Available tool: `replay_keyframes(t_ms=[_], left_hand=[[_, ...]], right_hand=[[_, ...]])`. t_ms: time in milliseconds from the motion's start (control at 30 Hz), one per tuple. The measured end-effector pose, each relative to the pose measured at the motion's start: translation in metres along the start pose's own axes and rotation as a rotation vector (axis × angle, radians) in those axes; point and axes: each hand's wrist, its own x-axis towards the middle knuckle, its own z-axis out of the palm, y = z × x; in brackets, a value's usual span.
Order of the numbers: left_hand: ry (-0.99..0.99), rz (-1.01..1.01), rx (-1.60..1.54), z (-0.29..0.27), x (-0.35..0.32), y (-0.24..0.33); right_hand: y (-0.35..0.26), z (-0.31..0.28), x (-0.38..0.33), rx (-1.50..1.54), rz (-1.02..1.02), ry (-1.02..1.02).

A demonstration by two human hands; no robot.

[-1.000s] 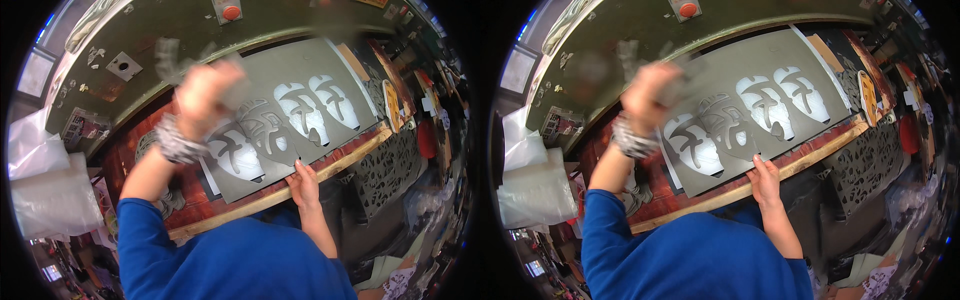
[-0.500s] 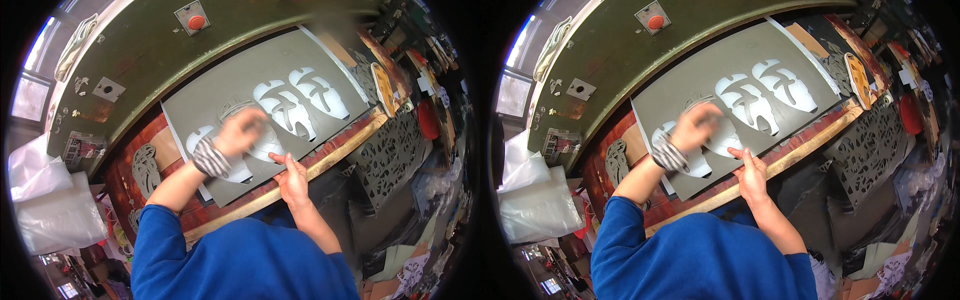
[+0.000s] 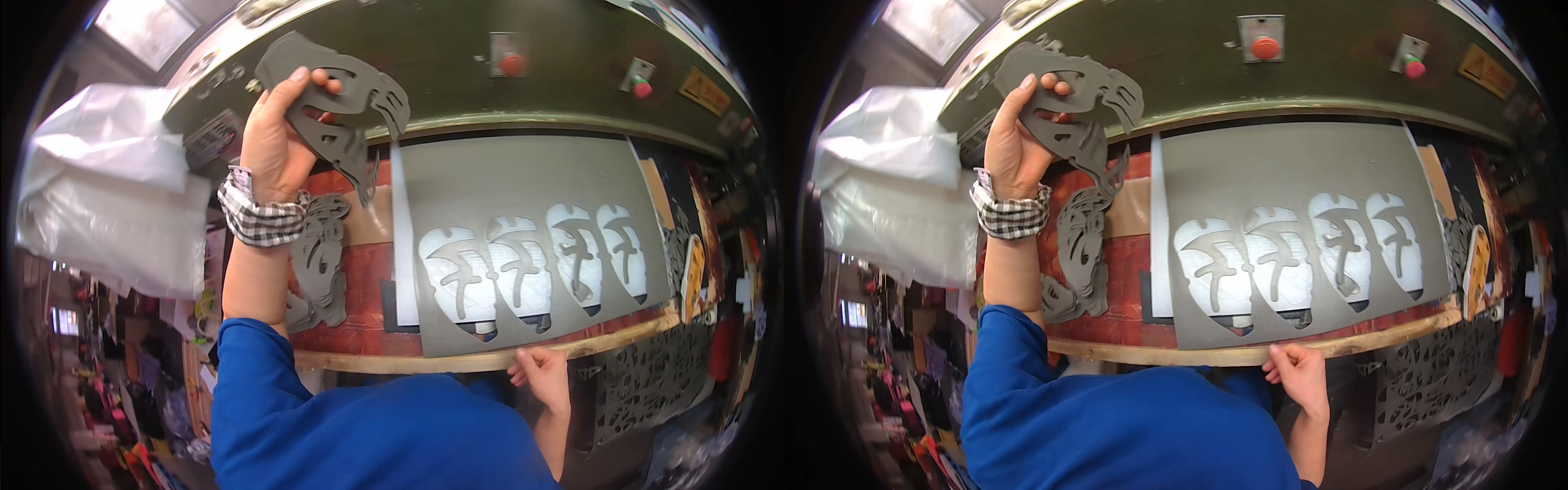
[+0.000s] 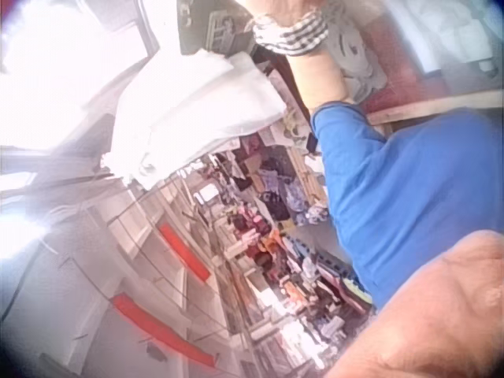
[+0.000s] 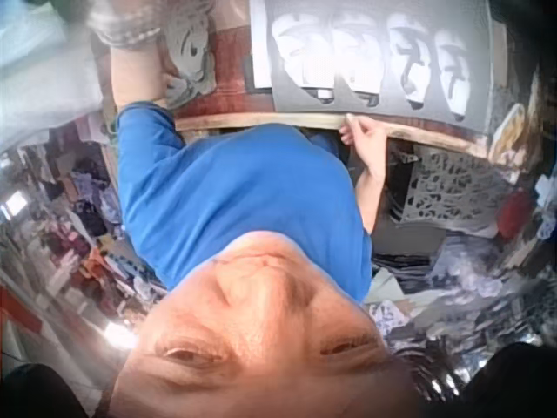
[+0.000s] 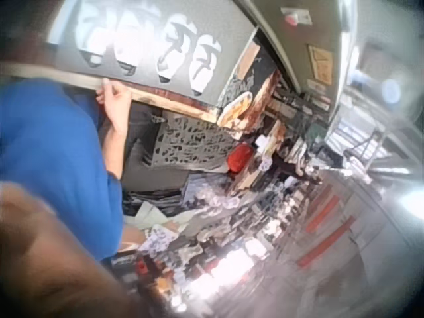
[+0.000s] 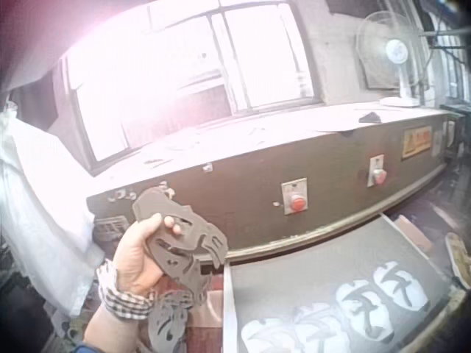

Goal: The person operates a die-cutting machine to cut decorative shapes from sheets of material. They place a sheet and a die on the machine, press a button to cut, then remove the cut pieces and the remaining sheet. The person repeats this process with multiple sheets and dies, occasionally using tape to secure the dies.

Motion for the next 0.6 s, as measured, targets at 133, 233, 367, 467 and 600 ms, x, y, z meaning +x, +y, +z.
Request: replay_keyframes(t_ms=[133,233,367,467,600], left_hand=[[-0.052,0.061,0.100,0.006,-0.048,0.004],[-0.050,0.084,0.106,0.008,-0.080,-0.007],[-0.028,0.141,0.069,0.009,-0.119,-0.031],[0.041,0.133,0.046,0.001,-0.141,-0.041],[0.222,0.227,0.062,-0.014,-0.162,-0.047]], right_hand=[[-0.043,0.044,0.009,0.106,-0.311,-0.357],[-0.071,0.103,0.025,0.201,-0.512,-0.437],[-0.097,0.161,0.047,0.131,-1.058,-0.073],[-0.101,0.177,0.053,0.217,-0.663,-0.239],[-0.087,0.202,0.052,0.247,-0.526,-0.272]])
